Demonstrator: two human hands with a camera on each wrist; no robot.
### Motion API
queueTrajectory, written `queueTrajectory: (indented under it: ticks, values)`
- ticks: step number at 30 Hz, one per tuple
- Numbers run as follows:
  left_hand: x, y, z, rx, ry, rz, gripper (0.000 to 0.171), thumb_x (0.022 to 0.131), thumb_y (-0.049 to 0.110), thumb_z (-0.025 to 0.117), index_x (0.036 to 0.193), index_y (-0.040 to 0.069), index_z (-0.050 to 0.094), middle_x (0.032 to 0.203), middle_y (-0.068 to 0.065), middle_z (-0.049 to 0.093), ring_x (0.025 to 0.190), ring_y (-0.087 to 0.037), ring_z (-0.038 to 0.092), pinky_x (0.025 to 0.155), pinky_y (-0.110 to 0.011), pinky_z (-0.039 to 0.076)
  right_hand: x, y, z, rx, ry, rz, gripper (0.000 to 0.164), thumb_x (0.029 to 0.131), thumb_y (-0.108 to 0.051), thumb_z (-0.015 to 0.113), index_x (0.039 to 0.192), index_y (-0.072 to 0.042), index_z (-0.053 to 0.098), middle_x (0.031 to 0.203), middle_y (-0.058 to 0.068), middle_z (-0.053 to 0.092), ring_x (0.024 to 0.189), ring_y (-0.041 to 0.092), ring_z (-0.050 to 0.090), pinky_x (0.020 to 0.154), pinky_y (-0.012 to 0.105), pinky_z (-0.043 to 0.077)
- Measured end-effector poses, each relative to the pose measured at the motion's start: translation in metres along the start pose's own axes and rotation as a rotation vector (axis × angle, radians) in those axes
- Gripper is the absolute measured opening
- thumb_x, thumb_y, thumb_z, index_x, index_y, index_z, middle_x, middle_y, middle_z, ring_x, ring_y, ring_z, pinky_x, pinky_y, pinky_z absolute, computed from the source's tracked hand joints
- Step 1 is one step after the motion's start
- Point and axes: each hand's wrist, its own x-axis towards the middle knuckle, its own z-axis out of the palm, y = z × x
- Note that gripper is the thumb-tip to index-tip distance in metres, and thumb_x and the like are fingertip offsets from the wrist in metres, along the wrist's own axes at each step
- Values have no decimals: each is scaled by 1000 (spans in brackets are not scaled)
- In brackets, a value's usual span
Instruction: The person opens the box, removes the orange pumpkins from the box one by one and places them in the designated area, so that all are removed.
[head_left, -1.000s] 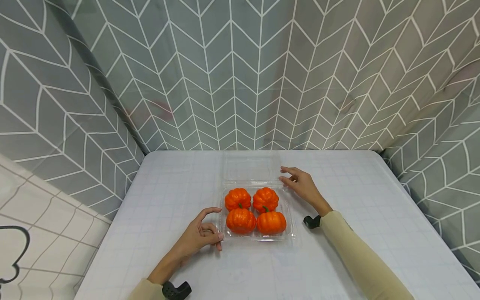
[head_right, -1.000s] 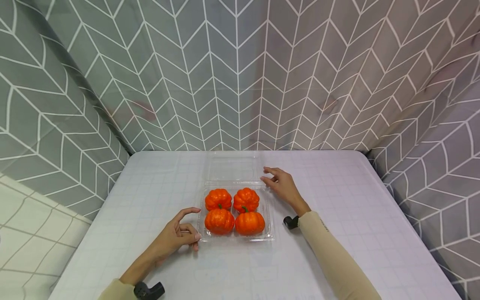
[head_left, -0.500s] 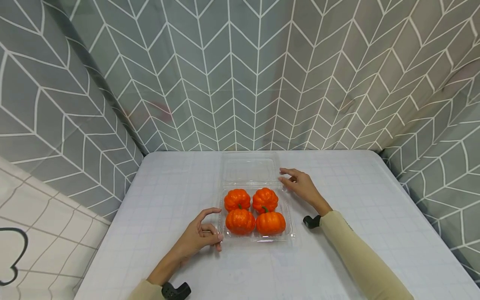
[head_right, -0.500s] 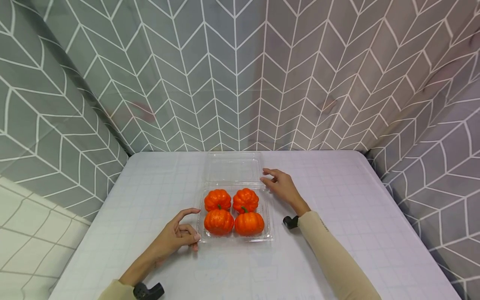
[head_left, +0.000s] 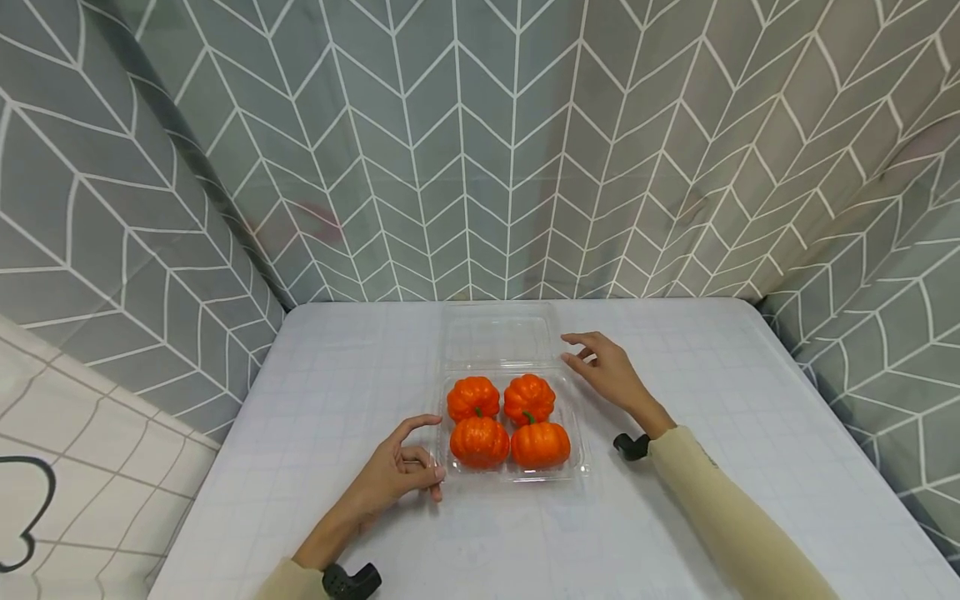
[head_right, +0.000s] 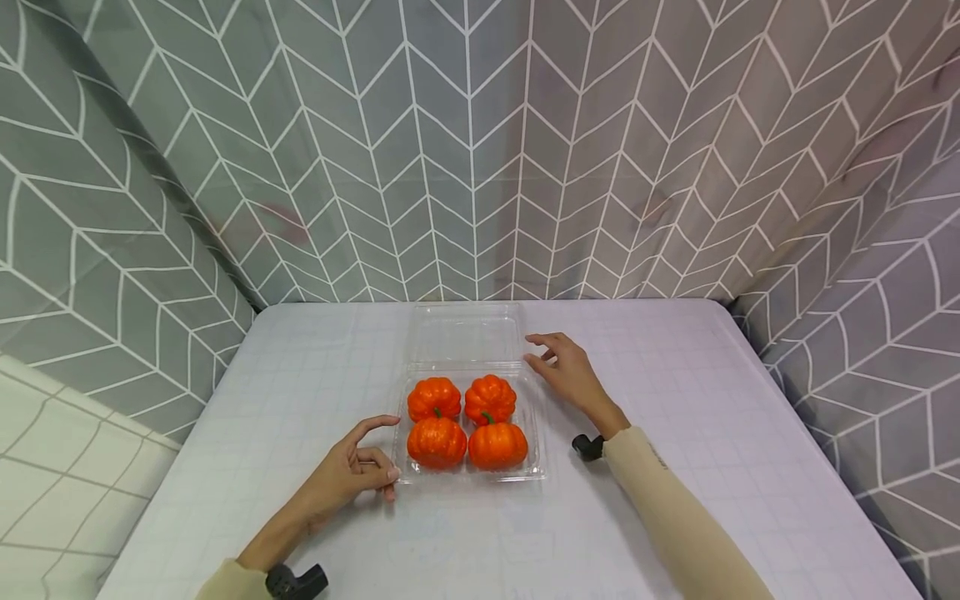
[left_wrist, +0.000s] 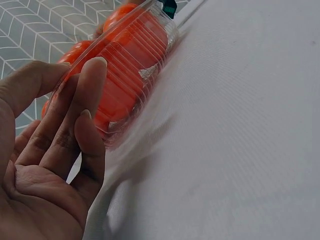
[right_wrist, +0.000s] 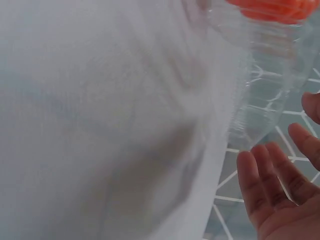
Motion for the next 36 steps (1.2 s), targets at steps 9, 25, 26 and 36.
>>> queueTrajectory:
  ticks: [9,25,26,36]
  values:
    - [-1,2,1,27,12,-1,81,91,10,80,157,16,34,84,-9,66,75,-29,72,80,-38,59,-14,-18,-7,-10,-15,-38,40,100,-22,71,136,-5,65,130,17,63,102,30,65,86,48,59]
    - [2,2,-2,10,6,1,79,90,10,81,155,16,37,87,-10,66,75,-28,72,79,-41,61,-41,-45,0,3,-46,-157,34,95,-15,76,128,-8,70,125,8,66,101,32,65,84,49,59]
    - [2,2,-2,7,6,-3,78,90,10,81,154,17,37,88,-10,66,75,-28,72,79,-41,60,-42,-47,0,5,-50,-164,33,95,-15,76,127,-7,70,124,9,66,101,33,65,84,50,59]
    - [4,1,-3,47,13,-7,73,93,14,79,153,18,39,87,-17,69,75,-33,72,79,-42,60,-57,-63,4,8,-104,-180,29,94,-21,78,121,-12,73,118,3,67,107,32,61,88,54,53]
